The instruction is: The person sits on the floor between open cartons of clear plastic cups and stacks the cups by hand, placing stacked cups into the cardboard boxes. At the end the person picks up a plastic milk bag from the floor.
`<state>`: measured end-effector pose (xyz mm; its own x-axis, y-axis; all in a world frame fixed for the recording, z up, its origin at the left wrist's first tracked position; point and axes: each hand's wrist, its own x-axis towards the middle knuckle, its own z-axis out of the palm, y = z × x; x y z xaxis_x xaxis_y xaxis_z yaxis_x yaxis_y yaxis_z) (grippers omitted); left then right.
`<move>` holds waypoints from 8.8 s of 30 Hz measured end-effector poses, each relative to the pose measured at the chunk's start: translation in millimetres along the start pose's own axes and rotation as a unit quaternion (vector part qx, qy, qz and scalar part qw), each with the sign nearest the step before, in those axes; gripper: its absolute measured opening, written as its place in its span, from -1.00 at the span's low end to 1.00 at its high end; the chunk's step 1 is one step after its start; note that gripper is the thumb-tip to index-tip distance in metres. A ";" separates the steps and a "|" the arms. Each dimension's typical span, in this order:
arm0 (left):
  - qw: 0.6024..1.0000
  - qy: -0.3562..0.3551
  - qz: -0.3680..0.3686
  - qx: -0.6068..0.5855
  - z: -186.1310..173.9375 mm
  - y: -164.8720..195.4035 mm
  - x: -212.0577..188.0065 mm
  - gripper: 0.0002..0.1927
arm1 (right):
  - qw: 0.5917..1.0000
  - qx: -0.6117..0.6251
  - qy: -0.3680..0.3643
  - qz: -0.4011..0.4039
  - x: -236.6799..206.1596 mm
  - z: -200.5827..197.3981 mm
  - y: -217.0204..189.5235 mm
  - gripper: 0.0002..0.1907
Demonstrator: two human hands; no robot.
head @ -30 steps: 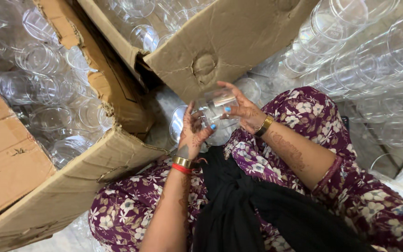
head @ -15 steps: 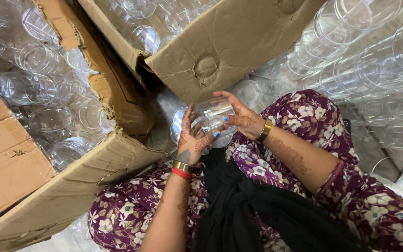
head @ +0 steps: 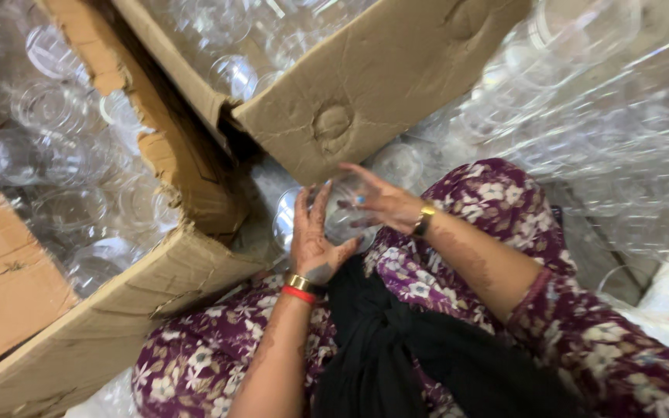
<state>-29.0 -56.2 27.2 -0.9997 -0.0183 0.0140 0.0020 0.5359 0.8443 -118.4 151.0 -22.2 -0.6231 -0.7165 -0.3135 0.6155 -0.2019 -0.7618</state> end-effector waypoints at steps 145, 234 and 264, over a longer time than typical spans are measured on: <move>0.949 -0.026 -0.034 -0.311 -29.1 -7.0 -14.7 0.07 | 0.993 0.066 -0.089 -0.040 -22.0 40.1 -19.7 -0.03; 0.941 -0.065 -0.194 0.269 34.6 -62.4 14.6 -0.28 | 0.606 -0.714 0.292 0.194 25.7 -21.6 -16.0 0.24; 0.871 -0.063 -0.193 -0.447 11.8 -73.2 12.7 -0.10 | 0.994 -0.032 -0.084 0.067 -10.4 -7.1 -21.6 -0.04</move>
<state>-42.1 -85.7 -40.7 -0.9242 0.0706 -0.3753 -0.3743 -0.3632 0.8533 -128.7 167.5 -6.5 -0.4445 -0.8367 -0.3200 0.6522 -0.0574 -0.7559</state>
